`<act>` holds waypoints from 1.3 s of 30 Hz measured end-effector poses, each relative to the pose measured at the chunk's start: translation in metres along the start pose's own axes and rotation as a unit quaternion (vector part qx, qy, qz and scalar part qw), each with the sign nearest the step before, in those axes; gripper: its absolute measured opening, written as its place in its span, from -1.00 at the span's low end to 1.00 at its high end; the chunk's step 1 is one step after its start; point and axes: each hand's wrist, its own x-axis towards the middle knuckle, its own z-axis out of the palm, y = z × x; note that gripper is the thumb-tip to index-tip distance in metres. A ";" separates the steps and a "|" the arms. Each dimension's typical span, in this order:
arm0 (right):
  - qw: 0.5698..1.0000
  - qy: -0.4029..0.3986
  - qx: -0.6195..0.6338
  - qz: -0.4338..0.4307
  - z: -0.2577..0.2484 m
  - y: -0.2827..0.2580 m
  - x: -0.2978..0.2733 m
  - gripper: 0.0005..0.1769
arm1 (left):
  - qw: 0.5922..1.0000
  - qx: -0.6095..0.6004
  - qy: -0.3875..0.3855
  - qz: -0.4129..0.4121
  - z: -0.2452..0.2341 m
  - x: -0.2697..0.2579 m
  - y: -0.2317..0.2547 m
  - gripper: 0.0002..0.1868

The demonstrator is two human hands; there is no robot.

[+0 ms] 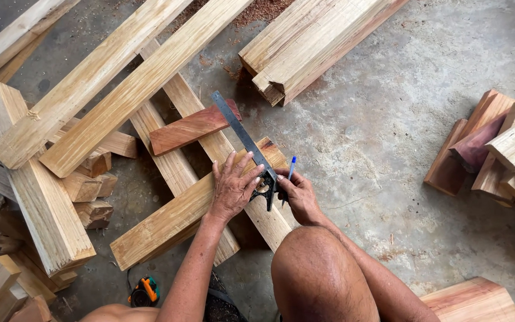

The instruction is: Marking measurements on wooden planks using a combination square and a pen.

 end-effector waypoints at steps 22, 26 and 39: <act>0.999 -0.042 -0.009 0.010 -0.001 -0.013 0.000 -0.65 | 1.000 0.005 0.009 -0.003 -0.004 0.001 0.005 -0.65; 0.999 -0.038 -0.015 0.006 -0.002 -0.011 0.001 -0.66 | 1.000 0.011 0.013 0.003 -0.005 0.001 0.006 -0.66; 0.935 0.074 -0.315 -0.144 -0.013 -0.072 0.027 -0.60 | 1.000 0.025 0.015 0.009 -0.002 0.002 0.001 -0.66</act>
